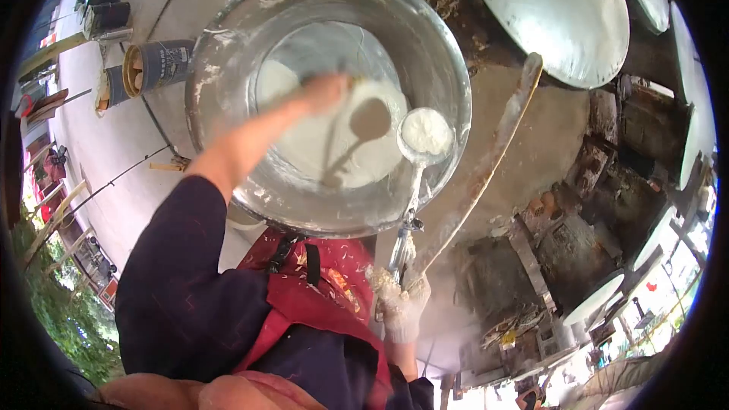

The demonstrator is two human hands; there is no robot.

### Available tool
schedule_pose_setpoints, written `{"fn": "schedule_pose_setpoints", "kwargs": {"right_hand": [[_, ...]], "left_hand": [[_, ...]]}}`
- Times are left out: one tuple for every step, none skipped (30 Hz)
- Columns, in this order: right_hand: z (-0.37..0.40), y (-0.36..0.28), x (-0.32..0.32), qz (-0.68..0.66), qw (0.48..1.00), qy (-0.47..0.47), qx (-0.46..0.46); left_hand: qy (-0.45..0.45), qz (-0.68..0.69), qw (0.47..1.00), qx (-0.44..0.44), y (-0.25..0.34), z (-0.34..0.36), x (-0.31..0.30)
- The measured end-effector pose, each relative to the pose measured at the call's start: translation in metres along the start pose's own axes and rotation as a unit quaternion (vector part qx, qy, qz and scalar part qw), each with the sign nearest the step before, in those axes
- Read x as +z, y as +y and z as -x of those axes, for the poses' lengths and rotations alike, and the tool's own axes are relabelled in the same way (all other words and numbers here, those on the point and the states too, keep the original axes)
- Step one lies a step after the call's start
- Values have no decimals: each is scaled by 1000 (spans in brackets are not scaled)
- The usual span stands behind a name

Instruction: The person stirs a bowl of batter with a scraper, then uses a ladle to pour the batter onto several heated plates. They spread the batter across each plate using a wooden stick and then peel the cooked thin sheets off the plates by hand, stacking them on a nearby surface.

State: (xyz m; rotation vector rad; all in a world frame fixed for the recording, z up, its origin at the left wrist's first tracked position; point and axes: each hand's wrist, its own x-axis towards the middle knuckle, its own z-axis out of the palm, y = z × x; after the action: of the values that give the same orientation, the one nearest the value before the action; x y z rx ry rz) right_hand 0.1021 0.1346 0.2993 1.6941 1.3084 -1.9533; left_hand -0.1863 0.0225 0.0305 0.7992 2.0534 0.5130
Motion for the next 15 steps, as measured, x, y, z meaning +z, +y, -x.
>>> {"fn": "schedule_pose_setpoints", "kwargs": {"right_hand": [[-1,-4,4,-2,1000,2,-24],[-1,-7,6,-4,999,3,-32],[0,-9,8,-6,999,4,-40],[1,-12,8,-6,999,4,-34],[0,-14,9,-3,999,4,-34],[-1,-15,9,1,999,4,-33],[-3,-16,10,3,999,6,-37],[-6,-10,8,12,999,8,-46],[-8,-5,7,20,998,10,-55],[-10,-10,10,17,999,12,-48],[-10,-19,16,15,999,15,-40],[-10,-17,16,10,999,18,-28],[-10,-15,16,4,1000,21,-17],[-12,-2,10,-4,1000,22,-7],[-14,3,8,-14,1000,20,-1]], "left_hand": [[-28,-48,996,-74,6,17,39],[-3,-41,999,15,15,53,54],[23,-39,993,108,24,89,68],[48,-42,979,196,33,125,82],[-75,-10,973,218,35,143,66],[32,-10,984,176,23,132,45],[135,-10,982,131,3,109,14],[168,-50,984,42,-16,91,-33],[290,-88,952,55,-54,66,-59],[273,-83,959,6,-69,54,-94],[300,-123,944,-61,-99,36,-99],[260,-140,953,-72,-107,31,-93],[219,-158,959,-84,-113,31,-87],[176,-175,964,-97,-117,34,-79],[146,-137,976,-90,-116,43,-55]]}}
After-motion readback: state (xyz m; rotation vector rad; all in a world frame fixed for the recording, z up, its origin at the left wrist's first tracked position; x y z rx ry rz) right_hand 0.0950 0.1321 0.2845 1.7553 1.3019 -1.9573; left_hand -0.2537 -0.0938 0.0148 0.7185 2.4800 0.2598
